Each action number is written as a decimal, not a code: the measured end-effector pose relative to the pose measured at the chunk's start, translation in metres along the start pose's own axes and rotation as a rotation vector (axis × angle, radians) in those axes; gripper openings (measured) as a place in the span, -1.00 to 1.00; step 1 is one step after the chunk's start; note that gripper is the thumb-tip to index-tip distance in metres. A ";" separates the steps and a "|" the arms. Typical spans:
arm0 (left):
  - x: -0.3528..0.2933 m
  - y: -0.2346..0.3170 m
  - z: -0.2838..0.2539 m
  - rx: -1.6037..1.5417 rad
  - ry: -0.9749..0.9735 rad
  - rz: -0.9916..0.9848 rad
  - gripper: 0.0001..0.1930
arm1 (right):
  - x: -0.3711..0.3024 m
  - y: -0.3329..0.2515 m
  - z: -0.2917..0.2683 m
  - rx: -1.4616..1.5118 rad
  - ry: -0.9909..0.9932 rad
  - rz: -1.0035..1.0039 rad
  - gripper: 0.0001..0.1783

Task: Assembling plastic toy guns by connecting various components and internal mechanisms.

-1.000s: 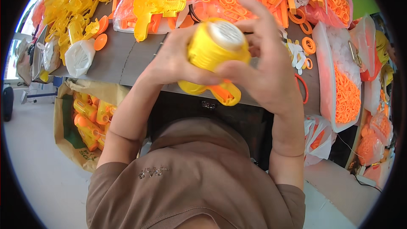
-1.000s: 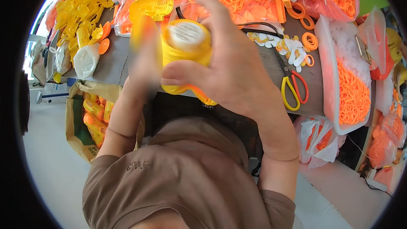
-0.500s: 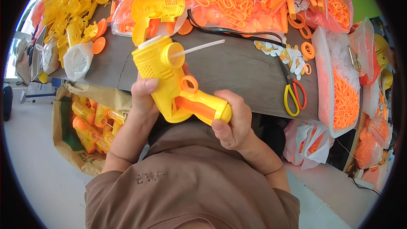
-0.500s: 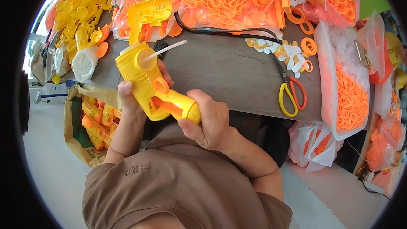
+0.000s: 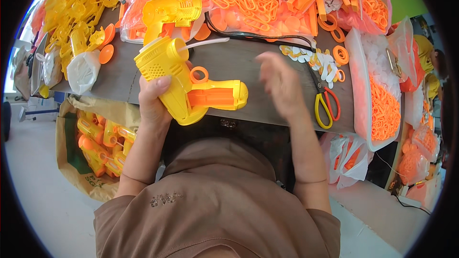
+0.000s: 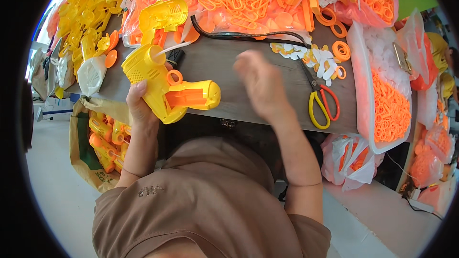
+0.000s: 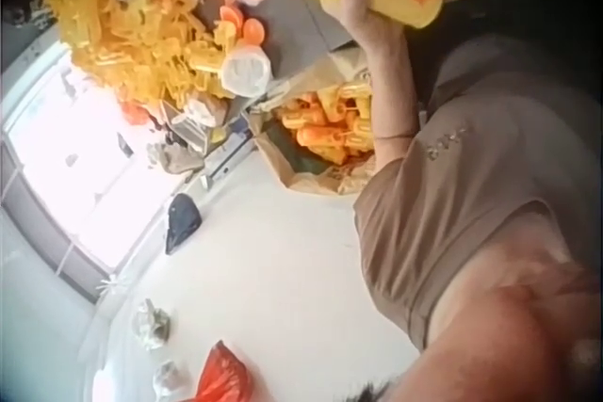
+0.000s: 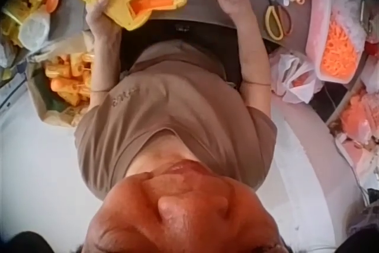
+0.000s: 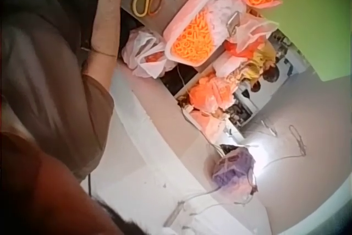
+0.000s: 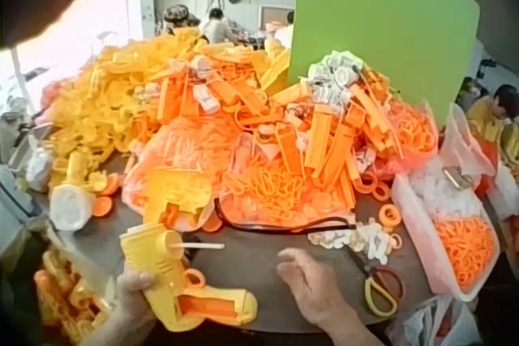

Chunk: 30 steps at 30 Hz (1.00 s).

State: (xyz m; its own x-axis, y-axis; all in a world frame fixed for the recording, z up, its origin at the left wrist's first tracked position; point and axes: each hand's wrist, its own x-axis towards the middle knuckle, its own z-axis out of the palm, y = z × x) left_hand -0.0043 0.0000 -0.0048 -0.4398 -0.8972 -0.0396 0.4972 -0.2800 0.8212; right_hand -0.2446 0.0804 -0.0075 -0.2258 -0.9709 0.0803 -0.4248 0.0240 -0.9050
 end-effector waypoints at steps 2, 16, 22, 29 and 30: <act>-0.002 -0.001 0.009 0.010 0.022 0.078 -0.34 | 0.020 0.023 -0.019 -0.248 0.214 0.044 -0.62; 0.000 -0.013 0.018 0.101 -0.018 0.023 -0.40 | 0.057 0.037 -0.013 -0.759 0.293 -0.315 -0.84; 0.014 -0.016 0.017 0.075 0.039 0.022 -0.46 | 0.043 0.024 -0.045 -0.476 0.332 -0.403 -0.85; 0.017 -0.016 0.018 0.024 0.058 0.031 -0.48 | -0.039 0.001 -0.021 0.893 0.034 0.211 -0.78; 0.016 -0.018 0.020 0.002 0.060 0.030 -0.49 | -0.046 0.006 -0.015 0.987 -0.045 0.189 -0.74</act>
State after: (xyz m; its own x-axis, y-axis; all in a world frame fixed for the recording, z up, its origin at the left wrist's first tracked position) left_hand -0.0353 -0.0023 -0.0091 -0.3793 -0.9240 -0.0491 0.5079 -0.2523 0.8236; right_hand -0.2499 0.1289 -0.0102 -0.1720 -0.9803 -0.0974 0.5356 -0.0101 -0.8444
